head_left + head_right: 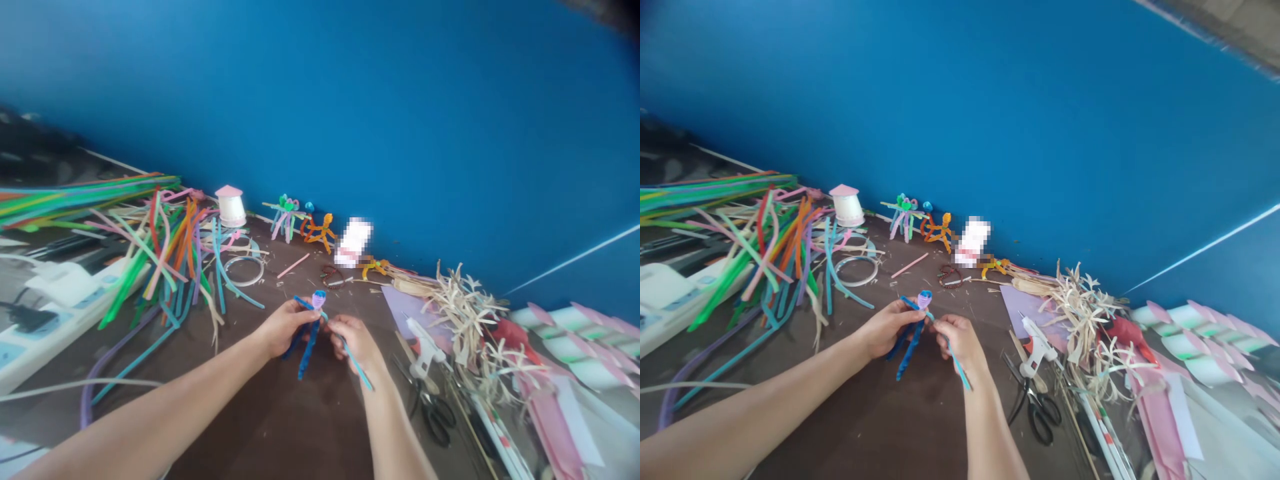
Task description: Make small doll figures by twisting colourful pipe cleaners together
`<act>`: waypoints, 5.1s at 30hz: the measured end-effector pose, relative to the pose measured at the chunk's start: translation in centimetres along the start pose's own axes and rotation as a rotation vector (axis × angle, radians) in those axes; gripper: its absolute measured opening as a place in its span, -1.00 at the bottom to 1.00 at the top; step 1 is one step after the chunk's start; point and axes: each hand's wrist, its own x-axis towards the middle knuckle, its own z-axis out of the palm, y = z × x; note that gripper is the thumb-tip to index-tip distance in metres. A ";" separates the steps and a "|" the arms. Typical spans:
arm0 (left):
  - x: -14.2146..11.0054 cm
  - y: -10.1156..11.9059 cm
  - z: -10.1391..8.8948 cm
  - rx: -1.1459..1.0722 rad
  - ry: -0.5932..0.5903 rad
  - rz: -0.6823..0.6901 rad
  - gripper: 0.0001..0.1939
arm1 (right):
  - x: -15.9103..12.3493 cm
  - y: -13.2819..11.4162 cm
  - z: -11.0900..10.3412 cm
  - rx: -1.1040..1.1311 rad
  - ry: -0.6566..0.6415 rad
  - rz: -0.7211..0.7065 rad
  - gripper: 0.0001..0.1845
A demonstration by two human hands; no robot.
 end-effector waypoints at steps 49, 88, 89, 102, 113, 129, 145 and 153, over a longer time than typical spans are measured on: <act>-0.2 0.7 -0.2 0.234 -0.063 0.012 -0.75 | -1.5 -1.7 -0.9 0.210 -0.180 -0.066 -0.54; -0.2 0.2 -0.3 0.030 0.029 -0.095 -0.86 | -2.5 -0.9 1.3 -1.231 0.280 -1.061 -0.65; -0.2 0.2 -0.3 0.022 0.030 -0.099 -0.86 | -2.5 -0.9 1.3 -1.230 0.276 -1.052 -0.66; 0.3 -0.3 -0.6 0.021 0.017 -0.112 -0.81 | -2.8 -1.7 1.8 -1.355 0.295 -0.976 -0.79; -0.2 -0.2 -0.4 0.123 -0.075 0.075 -0.75 | -2.7 -1.3 2.0 -1.120 0.288 -0.938 -0.82; -1.0 0.6 0.6 0.647 0.065 0.513 -0.82 | -1.0 0.0 2.1 0.059 0.133 -0.189 -0.75; -0.9 0.6 1.1 0.214 0.157 0.208 -0.78 | -0.7 0.2 1.8 -0.105 0.090 -0.306 -0.83; -1.0 0.6 1.0 0.190 0.181 0.067 -0.74 | -1.7 -0.3 1.6 -0.805 0.363 -0.811 -0.81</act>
